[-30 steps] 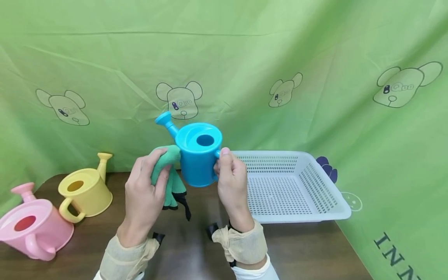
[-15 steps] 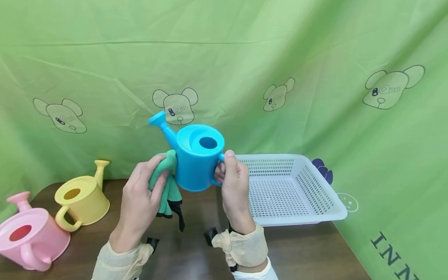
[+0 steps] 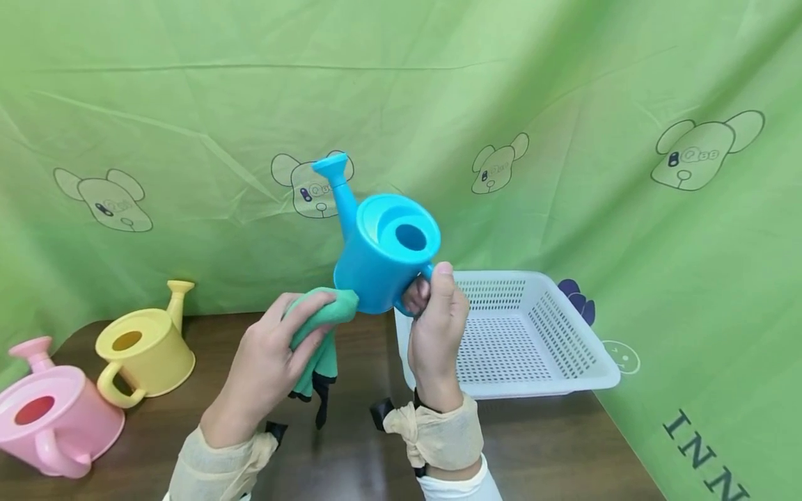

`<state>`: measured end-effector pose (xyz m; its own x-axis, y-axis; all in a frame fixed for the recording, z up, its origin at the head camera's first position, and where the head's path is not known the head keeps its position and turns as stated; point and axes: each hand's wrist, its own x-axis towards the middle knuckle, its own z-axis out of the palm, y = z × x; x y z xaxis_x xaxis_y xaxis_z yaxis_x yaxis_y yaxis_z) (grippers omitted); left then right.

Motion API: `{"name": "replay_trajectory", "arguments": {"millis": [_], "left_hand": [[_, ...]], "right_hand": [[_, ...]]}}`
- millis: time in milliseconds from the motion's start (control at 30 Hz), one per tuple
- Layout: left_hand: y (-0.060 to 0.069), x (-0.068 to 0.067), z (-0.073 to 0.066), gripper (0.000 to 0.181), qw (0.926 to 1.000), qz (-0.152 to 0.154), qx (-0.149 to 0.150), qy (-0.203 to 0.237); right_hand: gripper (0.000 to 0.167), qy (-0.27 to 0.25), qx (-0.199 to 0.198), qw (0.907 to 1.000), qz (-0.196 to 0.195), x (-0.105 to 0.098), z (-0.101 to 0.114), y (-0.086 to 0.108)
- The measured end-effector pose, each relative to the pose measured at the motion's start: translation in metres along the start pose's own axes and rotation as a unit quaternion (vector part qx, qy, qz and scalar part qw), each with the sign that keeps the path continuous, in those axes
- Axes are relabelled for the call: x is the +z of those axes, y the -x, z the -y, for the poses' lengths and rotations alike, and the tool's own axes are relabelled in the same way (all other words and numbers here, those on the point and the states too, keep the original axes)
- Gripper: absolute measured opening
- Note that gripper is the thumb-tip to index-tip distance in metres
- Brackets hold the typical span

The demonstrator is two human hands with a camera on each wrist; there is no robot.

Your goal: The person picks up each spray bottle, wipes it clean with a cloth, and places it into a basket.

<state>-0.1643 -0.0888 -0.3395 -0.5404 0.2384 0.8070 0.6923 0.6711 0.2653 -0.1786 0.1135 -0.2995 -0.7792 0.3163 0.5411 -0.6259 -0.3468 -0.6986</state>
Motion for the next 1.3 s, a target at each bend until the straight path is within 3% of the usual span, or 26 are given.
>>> {"name": "replay_trajectory", "arguments": {"millis": [167, 300, 400, 767, 900, 1033, 1300], "left_hand": [[0.001, 0.010, -0.008, 0.054, 0.9998, 0.009, 0.014, -0.007], [0.002, 0.014, -0.012, 0.053, 0.9998, 0.012, 0.007, -0.015], [0.001, 0.012, -0.013, 0.052, 0.9998, 0.009, -0.004, -0.018], [-0.002, 0.007, -0.014, 0.051, 0.9968, -0.072, -0.034, 0.002], [-0.002, 0.005, -0.013, 0.052, 0.9937, -0.103, -0.042, 0.006], [-0.002, 0.003, -0.011, 0.051, 0.9914, -0.117, -0.059, 0.007], [-0.002, 0.000, -0.006, 0.048, 0.9923, -0.095, -0.079, 0.000]], "right_hand": [[0.051, 0.062, -0.031, 0.9975, 0.015, 0.003, -0.004, 0.003], [0.050, 0.140, -0.057, 0.9876, 0.041, 0.004, -0.006, 0.006], [0.050, 0.167, -0.073, 0.9815, 0.058, 0.006, -0.008, 0.008], [0.051, 0.197, -0.047, 0.9770, 0.067, 0.006, -0.009, 0.007], [0.052, 0.183, -0.033, 0.9808, 0.061, 0.005, -0.008, 0.007], [0.054, 0.137, -0.009, 0.9894, 0.048, 0.005, -0.007, 0.005], [0.050, 0.037, 0.037, 0.9982, 0.028, 0.004, -0.002, 0.003]]}}
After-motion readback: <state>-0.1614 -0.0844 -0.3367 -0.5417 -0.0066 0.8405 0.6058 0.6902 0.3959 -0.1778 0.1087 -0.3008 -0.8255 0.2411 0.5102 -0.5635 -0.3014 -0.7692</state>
